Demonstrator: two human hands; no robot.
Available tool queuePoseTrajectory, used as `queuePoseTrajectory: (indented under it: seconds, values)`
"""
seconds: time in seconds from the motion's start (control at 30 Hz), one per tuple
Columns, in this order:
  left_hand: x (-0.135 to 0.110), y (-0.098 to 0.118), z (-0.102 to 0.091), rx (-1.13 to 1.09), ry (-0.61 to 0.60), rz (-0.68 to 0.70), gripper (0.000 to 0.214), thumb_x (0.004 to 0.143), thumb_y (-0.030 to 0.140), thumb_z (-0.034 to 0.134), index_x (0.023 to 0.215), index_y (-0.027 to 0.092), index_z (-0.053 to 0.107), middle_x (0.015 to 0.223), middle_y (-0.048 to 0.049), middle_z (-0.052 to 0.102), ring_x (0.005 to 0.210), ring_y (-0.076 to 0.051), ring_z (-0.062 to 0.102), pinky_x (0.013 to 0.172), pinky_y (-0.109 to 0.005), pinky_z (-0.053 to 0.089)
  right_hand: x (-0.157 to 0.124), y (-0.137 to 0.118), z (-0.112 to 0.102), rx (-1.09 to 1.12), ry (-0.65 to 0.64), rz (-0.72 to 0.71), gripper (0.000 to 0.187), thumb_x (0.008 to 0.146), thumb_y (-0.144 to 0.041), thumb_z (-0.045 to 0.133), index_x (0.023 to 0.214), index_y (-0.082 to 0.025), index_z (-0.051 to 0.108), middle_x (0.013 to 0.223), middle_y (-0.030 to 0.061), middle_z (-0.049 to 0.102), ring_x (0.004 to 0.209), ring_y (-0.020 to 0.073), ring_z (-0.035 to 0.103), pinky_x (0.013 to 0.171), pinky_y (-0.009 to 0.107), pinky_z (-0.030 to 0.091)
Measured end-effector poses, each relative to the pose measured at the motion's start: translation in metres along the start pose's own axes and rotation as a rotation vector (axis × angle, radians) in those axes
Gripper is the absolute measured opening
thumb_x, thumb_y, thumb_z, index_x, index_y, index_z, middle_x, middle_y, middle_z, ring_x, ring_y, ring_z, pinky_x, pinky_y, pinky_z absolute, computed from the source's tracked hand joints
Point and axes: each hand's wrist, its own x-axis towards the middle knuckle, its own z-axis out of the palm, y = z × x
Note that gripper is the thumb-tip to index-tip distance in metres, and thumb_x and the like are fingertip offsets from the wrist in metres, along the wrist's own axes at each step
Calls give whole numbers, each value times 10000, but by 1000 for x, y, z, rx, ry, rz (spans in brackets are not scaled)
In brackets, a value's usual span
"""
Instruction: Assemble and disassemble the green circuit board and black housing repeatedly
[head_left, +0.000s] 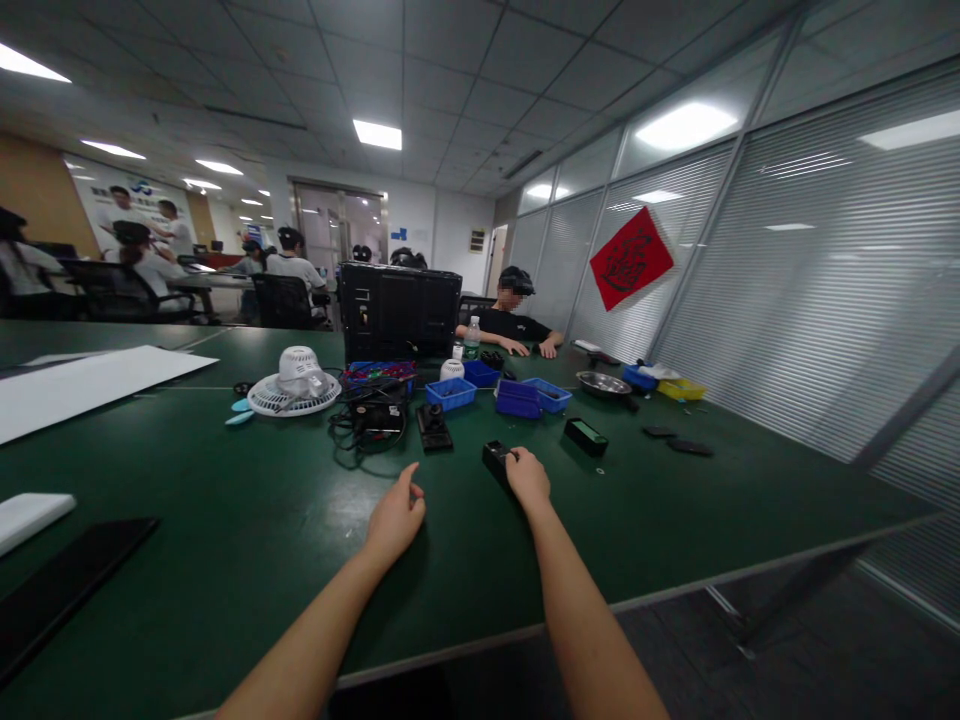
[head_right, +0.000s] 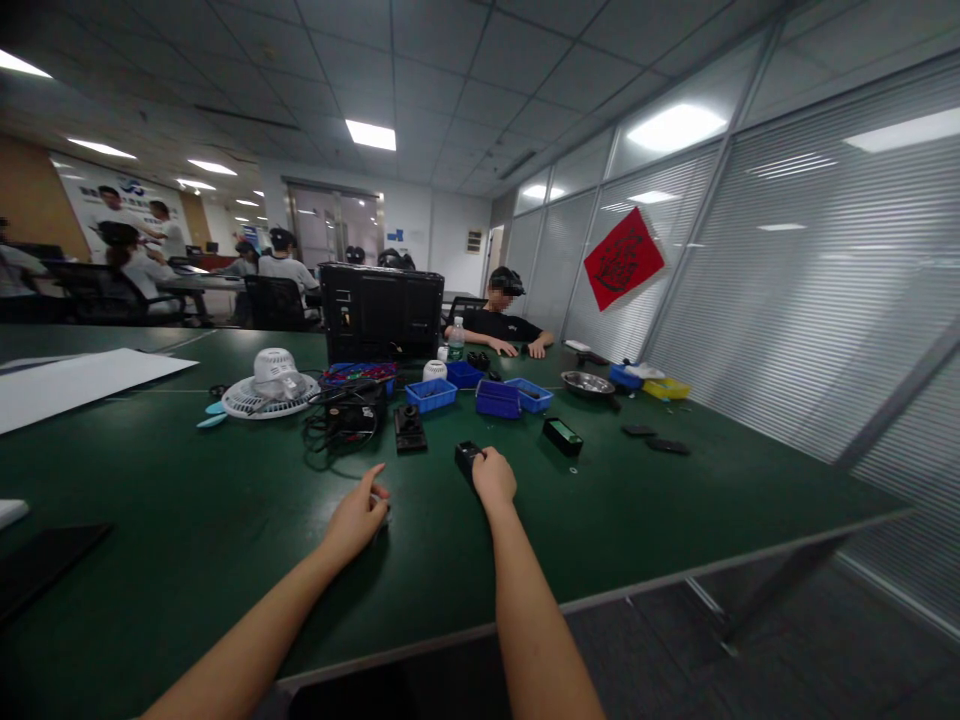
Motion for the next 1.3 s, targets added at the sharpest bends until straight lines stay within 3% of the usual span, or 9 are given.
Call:
queuePoseTrajectory:
  seconds: [0.27,0.47,0.67,0.77,0.9,1.0,1.07,1.13,1.3]
  values:
    - [-1,4,-2,6,-12,-3,581,742,174,423,1310,195,304,929,0,598,661,-84,535,613,-193,364,-7,-4,1,-154,31,-66,621,730,-564,492,1206,-167,478,1136,149,539,1015,280,517,754,353,430]
    - [-1,6,-3,13,-24,8,582,747,171,417,1316,195,296,949,-7,599,668,-86,542,626,-197,366,-1,0,5,-169,6,-43,500,740,-469,513,1149,-182,509,1099,130,562,979,262,542,715,341,447]
    - [-3,7,-4,35,-25,-1,581,745,164,431,1311,201,305,945,-6,604,664,-88,537,616,-195,365,0,1,2,-104,70,5,443,751,-472,491,1078,-179,543,1042,120,587,938,250,562,703,335,442]
    - [-2,6,-3,36,-23,5,574,746,166,427,1307,200,309,940,-4,602,664,-90,535,609,-195,365,-2,1,-1,-53,183,1,433,752,-470,492,1067,-178,547,1025,115,591,924,254,556,703,339,437]
    - [-1,5,-3,36,-17,9,570,752,178,427,1309,202,306,939,-2,602,673,-94,536,611,-197,366,-5,0,-5,30,460,-55,433,757,-440,497,1072,-145,532,1014,129,580,942,265,526,765,352,414]
    - [-1,5,-3,43,-19,7,574,752,175,427,1311,207,302,943,-1,603,679,-94,540,614,-198,366,-10,-1,-7,136,672,-185,453,767,-412,493,1107,-112,488,1048,146,548,986,264,498,835,365,386]
    - [-1,5,-3,46,-27,5,576,753,173,427,1314,207,297,945,-2,604,688,-94,545,621,-197,368,-16,-5,-7,192,725,-317,465,777,-397,481,1146,-116,445,1108,148,511,1041,257,469,870,365,373]
    - [-1,5,-3,47,-33,10,572,757,174,424,1313,205,297,950,-7,605,695,-94,548,630,-197,371,-24,-11,-4,187,663,-410,475,787,-385,469,1185,-133,410,1169,148,473,1090,246,440,889,353,366]
    - [-3,8,-4,55,-31,17,570,759,181,429,1313,210,297,962,-13,605,708,-102,557,646,-206,375,-38,-27,12,-4,306,-518,440,786,-328,496,1189,-164,429,1120,116,513,1028,221,480,871,308,373]
